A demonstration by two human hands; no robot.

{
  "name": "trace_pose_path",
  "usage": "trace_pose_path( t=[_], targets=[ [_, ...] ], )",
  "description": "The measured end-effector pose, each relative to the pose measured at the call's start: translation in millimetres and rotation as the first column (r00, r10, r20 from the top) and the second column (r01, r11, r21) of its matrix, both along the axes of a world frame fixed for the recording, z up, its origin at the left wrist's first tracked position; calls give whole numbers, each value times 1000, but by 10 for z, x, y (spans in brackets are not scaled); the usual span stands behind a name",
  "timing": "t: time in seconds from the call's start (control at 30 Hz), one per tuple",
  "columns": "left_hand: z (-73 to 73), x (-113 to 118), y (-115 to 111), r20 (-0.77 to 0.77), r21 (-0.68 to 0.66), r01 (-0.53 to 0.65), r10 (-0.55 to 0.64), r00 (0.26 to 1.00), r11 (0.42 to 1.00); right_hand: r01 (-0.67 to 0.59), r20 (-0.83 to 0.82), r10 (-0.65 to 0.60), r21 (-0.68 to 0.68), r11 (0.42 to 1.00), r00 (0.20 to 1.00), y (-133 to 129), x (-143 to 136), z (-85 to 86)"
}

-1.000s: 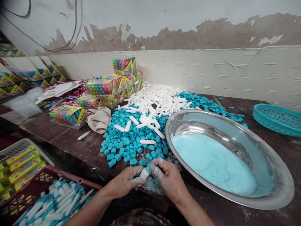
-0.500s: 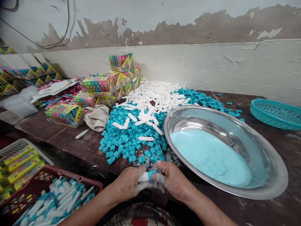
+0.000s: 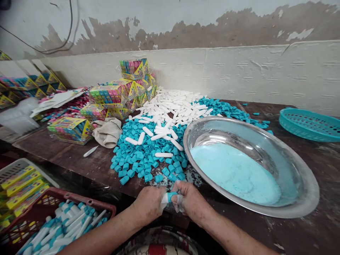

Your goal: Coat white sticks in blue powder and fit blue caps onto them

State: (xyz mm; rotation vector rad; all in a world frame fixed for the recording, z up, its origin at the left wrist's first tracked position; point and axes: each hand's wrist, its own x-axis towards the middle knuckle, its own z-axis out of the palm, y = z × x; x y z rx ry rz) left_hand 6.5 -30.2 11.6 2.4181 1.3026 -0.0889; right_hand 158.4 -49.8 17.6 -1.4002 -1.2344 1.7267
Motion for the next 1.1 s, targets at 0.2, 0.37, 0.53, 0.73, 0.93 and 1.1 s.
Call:
trace_pose_path(
  t=[0.2,0.37,0.53,0.73,0.93,1.1],
  targets=[
    [-32,-5,-43,-19,-29,-26,26,999,999,-32,92,19,142,989,996,-38,-91,32],
    [-34,-247,14,6,-14,-115,115,993,993,-143,293,71,235,961,954,-5,79,-8],
    [-56,-601,122,79,23,-333,330,941,943,-146,589,-218,507,850,779,104,300,-101],
    [-95,-527,113,178,-12,-335,331,927,942,-495,906,-257,402,771,336,267,59,-126],
    [-137,-464,118,238,-31,-341,338,911,940,-567,925,-281,379,731,255,368,-92,-122],
    [-158,-491,146,248,-30,-321,318,915,947,-530,903,-120,346,774,414,291,-40,8]
  ],
)
